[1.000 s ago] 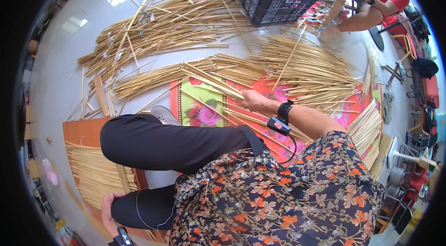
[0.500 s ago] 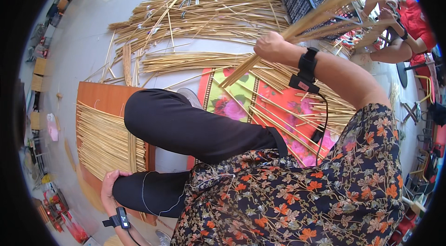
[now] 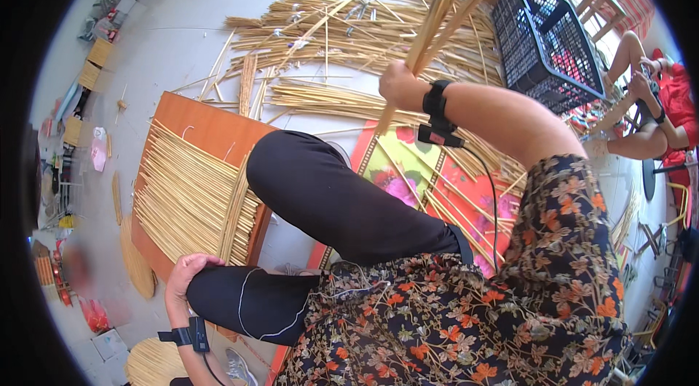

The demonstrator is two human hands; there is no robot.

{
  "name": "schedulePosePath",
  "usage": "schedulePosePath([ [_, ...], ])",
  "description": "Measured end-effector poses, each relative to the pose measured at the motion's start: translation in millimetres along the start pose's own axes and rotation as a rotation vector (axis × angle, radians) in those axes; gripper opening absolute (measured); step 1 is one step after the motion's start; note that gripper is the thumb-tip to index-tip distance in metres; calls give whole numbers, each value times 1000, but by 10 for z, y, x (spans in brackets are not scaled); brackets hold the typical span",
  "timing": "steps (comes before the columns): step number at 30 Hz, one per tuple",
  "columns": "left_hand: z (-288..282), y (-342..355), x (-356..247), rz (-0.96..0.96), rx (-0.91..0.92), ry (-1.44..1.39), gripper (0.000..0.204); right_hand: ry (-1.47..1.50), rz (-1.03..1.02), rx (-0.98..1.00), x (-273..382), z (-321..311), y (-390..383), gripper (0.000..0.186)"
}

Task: The person weaves thin bamboo strips into a flat mat on a wooden board. They repeatedly pick up strips from the floor, align them, and interlace them into the existing weave. Another person is visible in the background working on a similar task.

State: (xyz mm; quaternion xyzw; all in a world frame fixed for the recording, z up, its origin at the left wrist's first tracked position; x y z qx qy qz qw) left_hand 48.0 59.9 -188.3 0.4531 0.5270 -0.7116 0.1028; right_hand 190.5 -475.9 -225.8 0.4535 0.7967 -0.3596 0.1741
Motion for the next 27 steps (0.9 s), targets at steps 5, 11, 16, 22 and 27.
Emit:
schedulePosePath([
  [5,-159,-94,-498,187,-305,166,41,-126,-100,-475,-575,-1969,303,9],
  [11,289,-155,-1983,654,-607,508,78,-53,-479,-719,407,-3921,250,10],
  [16,458,174,-1567,522,-514,265,62,91,-812,-958,1246,-4410,-24,8],
  [22,163,-5,-986,359,-560,-214,19,310,-1013,-1299,1540,-4711,-162,26],
  [27,-185,-229,-658,365,-726,-676,14,906,-903,-1230,1424,-4865,-255,44],
])
Point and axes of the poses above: each hand's wrist, its own y-axis towards the middle knuckle, its own z-axis out of the palm, x = y × z, the point moved 10 cm from there along y, towards the middle knuckle
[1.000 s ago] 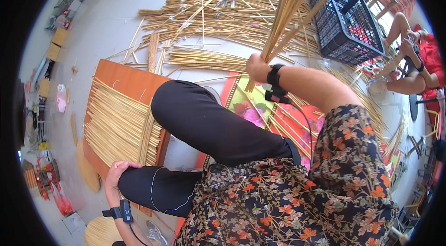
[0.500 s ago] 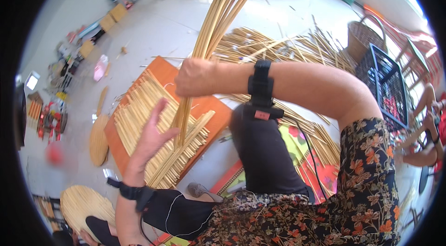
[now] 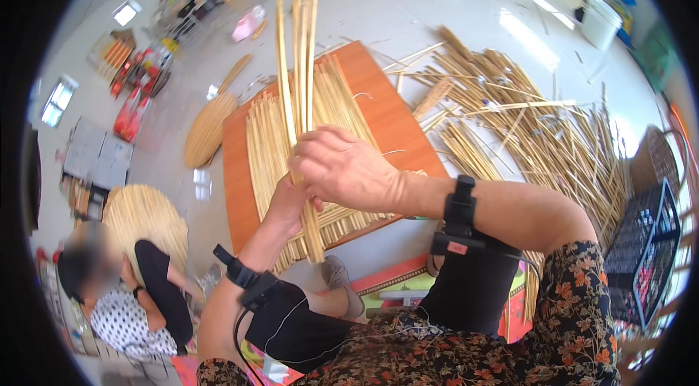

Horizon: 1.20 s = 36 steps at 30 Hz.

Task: The person weaves thin bamboo strips into a flat mat on a wooden board. They repeatedly pick up strips from the floor, align them, and interlace them into the existing weave. Another person is visible in the background working on a similar task.

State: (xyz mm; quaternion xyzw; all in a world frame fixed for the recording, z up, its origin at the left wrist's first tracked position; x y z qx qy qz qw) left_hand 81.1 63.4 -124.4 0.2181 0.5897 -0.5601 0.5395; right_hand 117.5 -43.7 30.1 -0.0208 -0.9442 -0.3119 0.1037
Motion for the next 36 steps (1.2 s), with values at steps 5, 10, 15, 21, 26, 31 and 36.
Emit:
schedulePosePath([
  [5,-183,54,-23,47,12,-421,17,803,861,478,-446,1075,-506,54],
  [10,-252,33,-25,146,-17,-544,26,1586,1178,605,70,1666,-791,45],
  [15,-155,111,-132,192,89,-595,25,1696,1168,465,45,1687,-763,37],
  [21,-313,185,-529,246,165,-708,23,1866,1168,656,109,1588,-799,33],
  [26,-485,202,-591,331,161,-661,18,1717,1211,631,-9,1660,-858,40],
  [31,-620,155,-529,298,100,-697,18,1550,1162,412,-168,1641,-692,42],
  [36,-622,129,-563,313,118,-699,27,1466,1139,288,-347,1731,-704,35],
])
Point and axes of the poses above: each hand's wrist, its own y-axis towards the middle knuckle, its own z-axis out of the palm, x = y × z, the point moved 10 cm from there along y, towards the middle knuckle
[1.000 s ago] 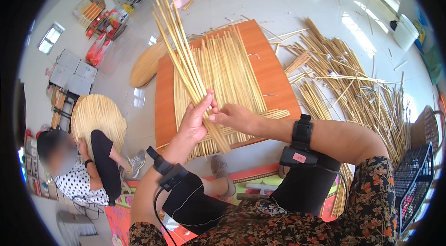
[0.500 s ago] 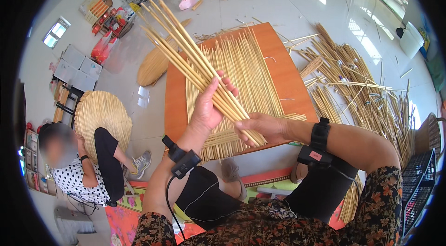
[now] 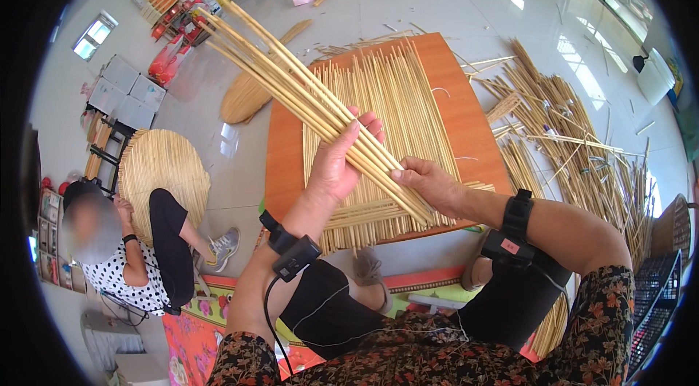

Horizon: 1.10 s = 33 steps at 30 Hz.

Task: The person weaves thin bamboo strips into a flat mat on a wooden board. They repeatedly pick up strips from the floor, align them, and interlace them into the existing weave. Another person is visible in the background working on a similar task.

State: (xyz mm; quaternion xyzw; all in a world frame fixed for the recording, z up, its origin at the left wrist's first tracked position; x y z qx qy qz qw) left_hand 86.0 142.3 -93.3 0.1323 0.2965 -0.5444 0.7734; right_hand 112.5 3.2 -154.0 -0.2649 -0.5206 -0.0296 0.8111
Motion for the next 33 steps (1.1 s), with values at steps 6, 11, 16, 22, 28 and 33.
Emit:
schedulePosePath([
  [6,-75,-8,-29,-12,-11,11,38,3,110,50,-100,101,55,35],
  [11,-70,-17,-56,0,10,75,37,-293,65,104,-99,123,157,51],
  [16,-76,-85,85,-8,33,295,27,-251,-44,26,438,-33,184,68],
  [22,203,-575,997,-381,289,462,24,42,-288,83,1067,-94,-60,79],
  [28,347,-924,1517,-596,491,506,31,335,-174,297,933,16,-231,15],
  [33,472,-913,1572,-606,518,498,35,299,-55,425,709,92,-373,29],
])
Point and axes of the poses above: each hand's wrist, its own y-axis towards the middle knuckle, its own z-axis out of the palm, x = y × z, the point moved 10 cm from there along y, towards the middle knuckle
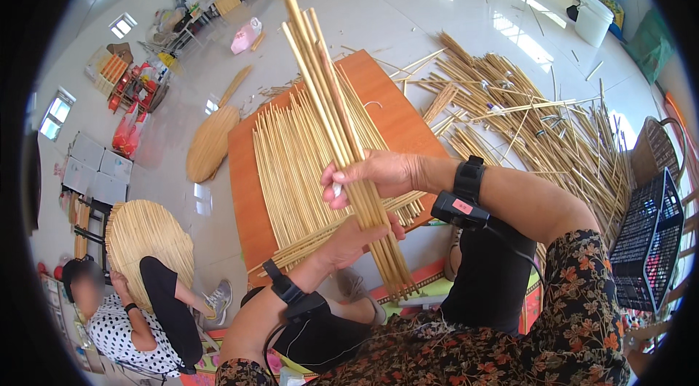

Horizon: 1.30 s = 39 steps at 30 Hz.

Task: The person weaves thin bamboo strips into a flat mat on a wooden board. They repeatedly pick up strips from the floor, align them, and interlace them into the existing weave. Another person is visible in the background working on a similar task.

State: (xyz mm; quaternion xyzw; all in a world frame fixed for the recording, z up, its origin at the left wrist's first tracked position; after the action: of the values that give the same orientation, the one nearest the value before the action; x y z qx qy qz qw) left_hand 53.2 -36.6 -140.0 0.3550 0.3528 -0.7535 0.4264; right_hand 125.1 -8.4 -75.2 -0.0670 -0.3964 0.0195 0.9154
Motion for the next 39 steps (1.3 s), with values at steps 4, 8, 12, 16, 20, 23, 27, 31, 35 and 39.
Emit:
schedulePosePath([
  [4,34,0,-42,43,26,-121,35,33,93,90,-125,103,-25,44],
  [8,-8,0,62,44,16,-133,32,-98,103,46,-95,75,-50,53],
  [12,6,-7,86,14,-7,-167,37,-130,87,1,-91,-40,-57,48],
  [16,-8,-19,59,14,-33,-204,38,-189,86,-62,-106,-168,-42,47],
  [20,-77,-54,70,41,-43,-269,30,-393,55,-178,4,-191,-50,51],
  [23,-87,-45,22,55,-57,-299,32,-551,11,-291,141,-292,-106,57],
  [27,-124,-82,-102,102,-100,-305,34,-584,-60,-465,400,-401,-149,45],
  [31,-133,-79,-91,60,-91,-322,39,-520,-195,-544,586,-527,-210,30],
  [35,-148,-84,-88,18,-92,-311,43,-441,-228,-561,604,-567,-226,25],
  [39,-93,-81,-126,16,-66,-320,46,-383,-241,-560,593,-534,-223,27],
])
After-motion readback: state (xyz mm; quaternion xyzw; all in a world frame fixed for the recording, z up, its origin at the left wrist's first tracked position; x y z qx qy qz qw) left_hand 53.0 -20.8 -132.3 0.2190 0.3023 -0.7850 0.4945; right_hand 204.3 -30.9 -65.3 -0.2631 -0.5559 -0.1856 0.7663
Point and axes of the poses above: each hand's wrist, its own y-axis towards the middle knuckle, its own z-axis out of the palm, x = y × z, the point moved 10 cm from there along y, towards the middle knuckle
